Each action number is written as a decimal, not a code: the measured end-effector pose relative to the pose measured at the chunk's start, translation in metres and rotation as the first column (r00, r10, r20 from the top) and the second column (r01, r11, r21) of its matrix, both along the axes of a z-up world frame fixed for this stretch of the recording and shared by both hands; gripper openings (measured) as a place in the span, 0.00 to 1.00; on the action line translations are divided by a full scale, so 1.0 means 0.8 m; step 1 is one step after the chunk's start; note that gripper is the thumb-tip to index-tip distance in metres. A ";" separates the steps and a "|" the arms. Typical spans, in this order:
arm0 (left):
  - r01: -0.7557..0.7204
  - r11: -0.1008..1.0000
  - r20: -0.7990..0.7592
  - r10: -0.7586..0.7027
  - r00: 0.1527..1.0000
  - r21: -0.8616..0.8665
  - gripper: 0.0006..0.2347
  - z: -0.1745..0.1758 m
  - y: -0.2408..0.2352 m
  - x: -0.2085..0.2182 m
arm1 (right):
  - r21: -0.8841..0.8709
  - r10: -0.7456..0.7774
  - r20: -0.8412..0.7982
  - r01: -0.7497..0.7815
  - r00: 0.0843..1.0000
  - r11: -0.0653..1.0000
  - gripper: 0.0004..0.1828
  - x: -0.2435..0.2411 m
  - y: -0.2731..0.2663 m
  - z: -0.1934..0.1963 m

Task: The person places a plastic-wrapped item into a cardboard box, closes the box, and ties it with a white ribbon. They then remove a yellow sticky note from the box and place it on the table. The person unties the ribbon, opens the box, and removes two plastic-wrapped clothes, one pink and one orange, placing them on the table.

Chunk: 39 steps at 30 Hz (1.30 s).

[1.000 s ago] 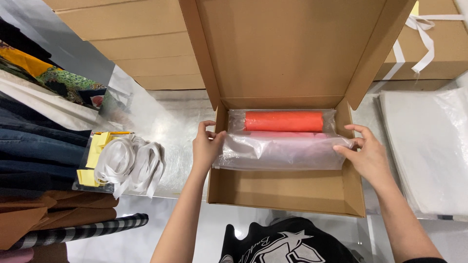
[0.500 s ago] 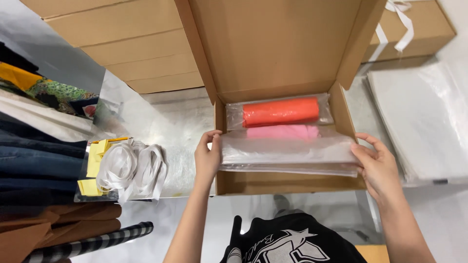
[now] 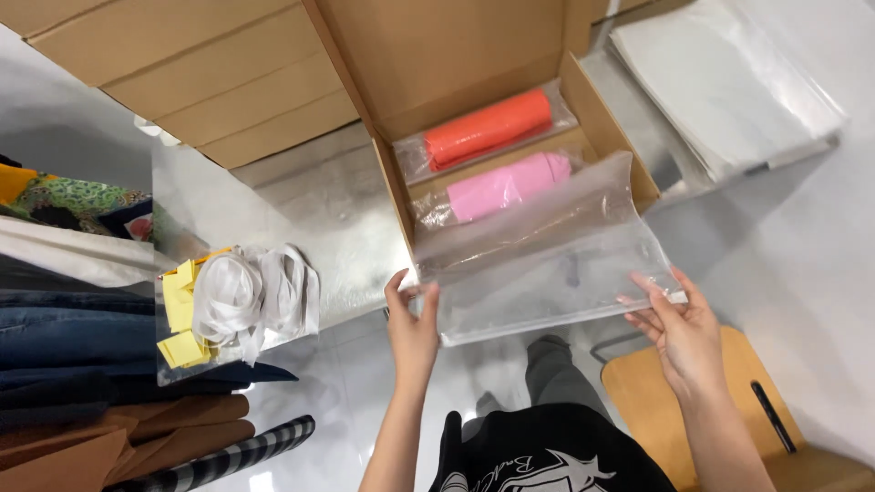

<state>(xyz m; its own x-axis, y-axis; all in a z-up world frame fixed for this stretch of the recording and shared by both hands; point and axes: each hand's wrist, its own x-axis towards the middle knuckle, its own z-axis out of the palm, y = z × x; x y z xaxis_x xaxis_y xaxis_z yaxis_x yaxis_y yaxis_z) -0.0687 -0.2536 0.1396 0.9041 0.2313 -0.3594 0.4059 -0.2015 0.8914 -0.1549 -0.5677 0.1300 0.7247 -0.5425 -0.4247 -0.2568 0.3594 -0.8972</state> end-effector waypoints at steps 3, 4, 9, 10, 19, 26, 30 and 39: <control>-0.080 0.989 -0.044 0.075 0.996 -0.122 0.29 -0.019 0.003 -0.064 | 0.028 -0.051 -0.087 0.054 0.995 0.998 0.22 -0.050 0.017 0.013; -0.077 0.989 -0.047 0.072 0.996 -0.123 0.29 -0.028 0.004 -0.086 | 0.027 -0.054 -0.090 0.057 0.994 0.998 0.22 -0.065 0.018 0.015; -0.197 0.945 -0.256 0.129 0.958 -0.261 0.19 -0.062 0.007 -0.176 | 0.079 -0.201 -0.087 0.208 0.976 0.975 0.13 -0.128 -0.002 -0.028; -0.205 0.942 -0.256 0.137 0.957 -0.264 0.19 -0.071 0.007 -0.189 | 0.076 -0.193 -0.086 0.200 0.977 0.977 0.13 -0.137 -0.006 -0.031; -0.033 0.986 -0.204 -0.001 0.979 -0.160 0.08 -0.080 -0.016 -0.295 | 0.148 -0.187 -0.129 0.205 0.974 0.968 0.08 -0.190 -0.031 -0.086; 0.015 0.999 -0.042 -0.017 0.999 -0.049 0.11 -0.126 -0.030 -0.322 | 0.143 0.251 -0.076 -0.239 0.965 0.960 0.24 -0.197 0.106 -0.156; 0.152 0.956 0.060 -0.172 0.983 0.253 0.15 -0.141 -0.029 -0.325 | 0.086 0.550 -0.089 -0.544 0.830 0.835 0.28 -0.212 0.233 -0.168; 0.104 0.994 0.012 -0.105 0.994 0.039 0.17 -0.152 -0.027 -0.331 | -0.035 0.514 -0.053 -0.516 0.856 0.856 0.28 -0.218 0.242 -0.169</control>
